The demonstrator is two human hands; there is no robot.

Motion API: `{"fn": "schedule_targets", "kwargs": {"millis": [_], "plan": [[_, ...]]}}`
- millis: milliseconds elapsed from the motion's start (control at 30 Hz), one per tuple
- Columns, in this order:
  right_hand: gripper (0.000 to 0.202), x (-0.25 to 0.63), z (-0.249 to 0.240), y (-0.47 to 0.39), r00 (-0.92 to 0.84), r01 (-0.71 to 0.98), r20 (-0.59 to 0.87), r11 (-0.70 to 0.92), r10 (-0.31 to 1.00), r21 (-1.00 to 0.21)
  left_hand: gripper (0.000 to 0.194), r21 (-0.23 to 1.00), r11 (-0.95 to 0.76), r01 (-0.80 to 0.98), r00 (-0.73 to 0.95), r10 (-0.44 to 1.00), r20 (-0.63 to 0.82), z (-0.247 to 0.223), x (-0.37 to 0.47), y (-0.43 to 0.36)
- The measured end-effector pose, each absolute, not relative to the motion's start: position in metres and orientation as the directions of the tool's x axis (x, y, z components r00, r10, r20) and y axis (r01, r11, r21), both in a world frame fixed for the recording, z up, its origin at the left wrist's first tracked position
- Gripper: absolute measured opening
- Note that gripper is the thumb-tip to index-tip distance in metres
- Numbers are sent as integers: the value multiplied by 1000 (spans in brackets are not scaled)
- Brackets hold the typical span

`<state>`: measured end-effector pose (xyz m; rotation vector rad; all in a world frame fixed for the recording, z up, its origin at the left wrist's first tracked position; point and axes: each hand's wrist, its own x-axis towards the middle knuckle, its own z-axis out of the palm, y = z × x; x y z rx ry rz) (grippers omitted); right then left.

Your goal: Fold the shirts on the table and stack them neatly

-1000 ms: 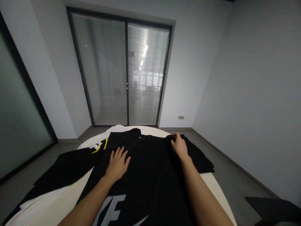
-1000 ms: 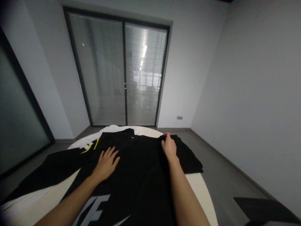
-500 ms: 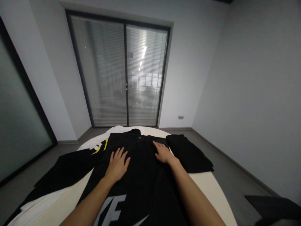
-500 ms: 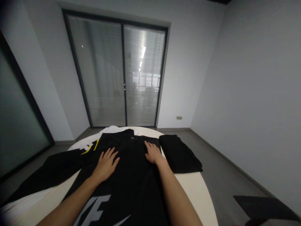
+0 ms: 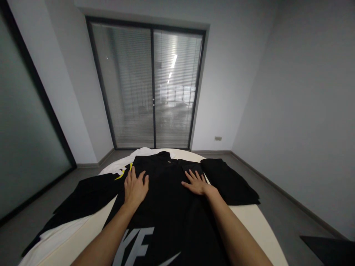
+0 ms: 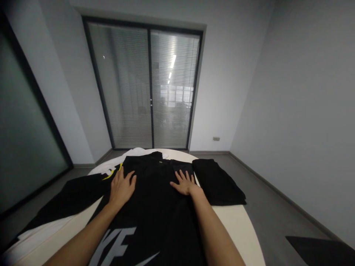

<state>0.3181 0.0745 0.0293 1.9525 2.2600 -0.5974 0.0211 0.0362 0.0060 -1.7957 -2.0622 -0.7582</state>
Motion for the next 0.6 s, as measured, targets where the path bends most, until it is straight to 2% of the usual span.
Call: {"fn": "schedule_targets", "kwargs": {"millis": [100,200,267,333,433,600], "plan": [[89,321,29,76,-189,964,-321,112,928,-242,40,285,145,947,-272,835,479,9,10,43],[73,327,27,79,-222,943,-301,127,927,-306,39,331,173,928,-310,851,423,8,1,47],[60,331,25,82,-235,933,-262,143,936,-329,40,320,158,934,-297,842,451,7,0,47],[55,334,23,86,-218,942,-214,147,952,-302,42,270,109,957,-243,811,532,6,2,44],[61,334,18,89,-105,970,-198,57,974,-237,44,178,-46,983,-75,782,619,4,10,39],[57,332,18,90,-4,975,-214,-43,977,-216,43,136,-279,951,171,837,519,-1,20,35]]}}
